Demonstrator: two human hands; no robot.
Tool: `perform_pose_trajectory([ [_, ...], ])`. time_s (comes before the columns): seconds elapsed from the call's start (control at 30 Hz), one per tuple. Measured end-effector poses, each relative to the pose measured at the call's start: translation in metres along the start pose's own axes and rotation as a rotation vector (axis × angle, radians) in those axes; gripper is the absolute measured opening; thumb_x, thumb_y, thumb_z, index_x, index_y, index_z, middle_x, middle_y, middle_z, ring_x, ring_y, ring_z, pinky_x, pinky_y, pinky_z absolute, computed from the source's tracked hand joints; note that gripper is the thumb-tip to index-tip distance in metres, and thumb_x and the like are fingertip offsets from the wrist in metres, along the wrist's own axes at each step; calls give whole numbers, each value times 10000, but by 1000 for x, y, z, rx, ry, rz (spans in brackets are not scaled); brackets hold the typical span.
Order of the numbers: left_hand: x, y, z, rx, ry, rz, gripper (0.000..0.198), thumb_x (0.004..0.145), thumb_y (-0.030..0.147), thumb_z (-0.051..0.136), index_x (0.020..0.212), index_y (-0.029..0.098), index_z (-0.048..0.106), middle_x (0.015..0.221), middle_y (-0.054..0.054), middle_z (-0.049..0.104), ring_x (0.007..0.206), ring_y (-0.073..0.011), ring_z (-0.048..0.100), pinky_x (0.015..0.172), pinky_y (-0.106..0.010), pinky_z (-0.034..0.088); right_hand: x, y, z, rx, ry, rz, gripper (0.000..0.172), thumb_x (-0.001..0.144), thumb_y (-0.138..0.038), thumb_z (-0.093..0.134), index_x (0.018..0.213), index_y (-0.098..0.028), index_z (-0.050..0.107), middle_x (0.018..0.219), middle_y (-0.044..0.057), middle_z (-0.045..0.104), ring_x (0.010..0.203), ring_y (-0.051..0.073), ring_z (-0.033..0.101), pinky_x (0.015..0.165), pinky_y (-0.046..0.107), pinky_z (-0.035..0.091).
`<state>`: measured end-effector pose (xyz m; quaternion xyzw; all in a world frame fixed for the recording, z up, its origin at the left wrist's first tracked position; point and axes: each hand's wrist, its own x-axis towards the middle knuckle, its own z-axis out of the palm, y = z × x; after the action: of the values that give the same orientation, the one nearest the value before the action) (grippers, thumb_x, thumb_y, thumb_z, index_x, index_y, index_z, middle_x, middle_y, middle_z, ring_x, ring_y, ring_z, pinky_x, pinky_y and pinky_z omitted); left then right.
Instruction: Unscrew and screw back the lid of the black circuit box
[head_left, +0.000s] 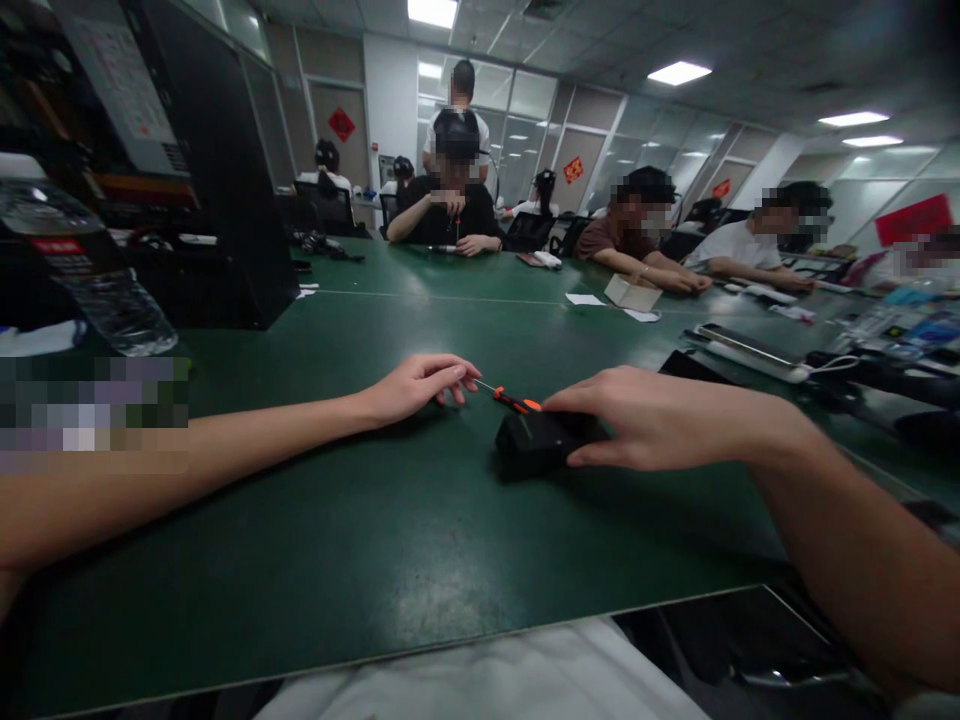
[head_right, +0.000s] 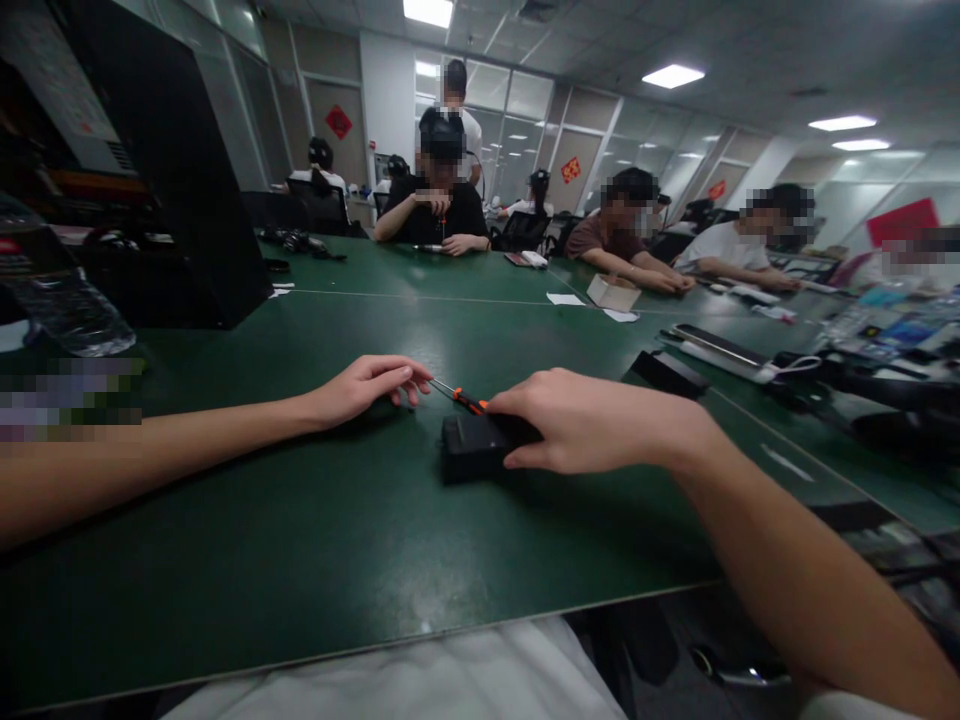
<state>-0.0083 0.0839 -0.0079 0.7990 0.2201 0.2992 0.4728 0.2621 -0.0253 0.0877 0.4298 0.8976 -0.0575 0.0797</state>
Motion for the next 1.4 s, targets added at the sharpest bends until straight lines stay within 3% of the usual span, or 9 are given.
perform_pose_trajectory([
  [0.1,-1,1,-1,-57,-19,0,443,978,483,531,1173,114,681,1102,-139,732,890,-187,676,717,-269,489,25,-17,7,-73,-13,-78,320,893,-390,662,1137,-183,680,1002,91,723,870,234,682,721,298,437],
  [0.23,-3,2,-3,-62,-105,44,405,953,440,590,1197,130,683,1149,-134,728,953,-203,671,769,-287,498,44,-19,15,-72,36,-123,326,912,-385,655,1146,-157,662,1014,111,717,866,234,679,720,293,421],
  [0.4,-4,2,-6,-21,-212,85,322,942,292,574,1203,153,701,1188,-108,728,1102,-230,652,942,-339,489,46,-10,23,21,132,-132,444,948,-460,613,1288,-175,627,1165,111,702,968,241,675,783,304,440],
  [0.53,-4,5,-6,52,-268,105,352,900,189,553,1219,153,695,1235,-99,713,1136,-231,643,989,-347,475,42,0,22,83,218,-106,410,986,-486,541,1186,-163,695,1064,99,721,910,217,661,759,297,434],
  [0.73,-5,8,-6,97,-312,125,388,884,176,546,1248,139,676,1307,-117,679,1193,-251,621,1021,-356,468,44,24,20,279,61,-101,442,998,-498,484,1115,-143,718,854,50,697,706,146,597,648,257,404],
  [0.87,-5,8,-6,130,-318,138,394,913,205,535,1280,139,663,1331,-123,668,1229,-257,606,1045,-360,450,52,37,27,433,-21,-88,515,970,-575,483,1072,-127,717,814,42,663,706,145,564,641,254,392],
  [1.0,-6,11,-5,236,-309,168,403,967,314,542,1320,151,649,1362,-133,654,1247,-272,600,1073,-381,424,57,43,35,505,-26,-39,559,921,-638,524,1031,-123,713,810,45,649,713,147,550,643,254,396],
  [1.1,-7,14,-3,309,-306,181,468,933,379,629,1347,162,633,1360,-140,654,1235,-281,609,1052,-376,441,59,43,39,538,-17,-24,573,906,-659,534,1029,-126,707,798,39,640,696,142,548,630,251,398],
  [1.4,-13,15,7,423,-235,267,509,878,332,663,1353,154,630,1312,-151,681,1140,-281,660,953,-366,511,59,37,37,544,5,-17,534,912,-625,548,1020,-127,710,779,31,651,687,136,558,624,244,399],
])
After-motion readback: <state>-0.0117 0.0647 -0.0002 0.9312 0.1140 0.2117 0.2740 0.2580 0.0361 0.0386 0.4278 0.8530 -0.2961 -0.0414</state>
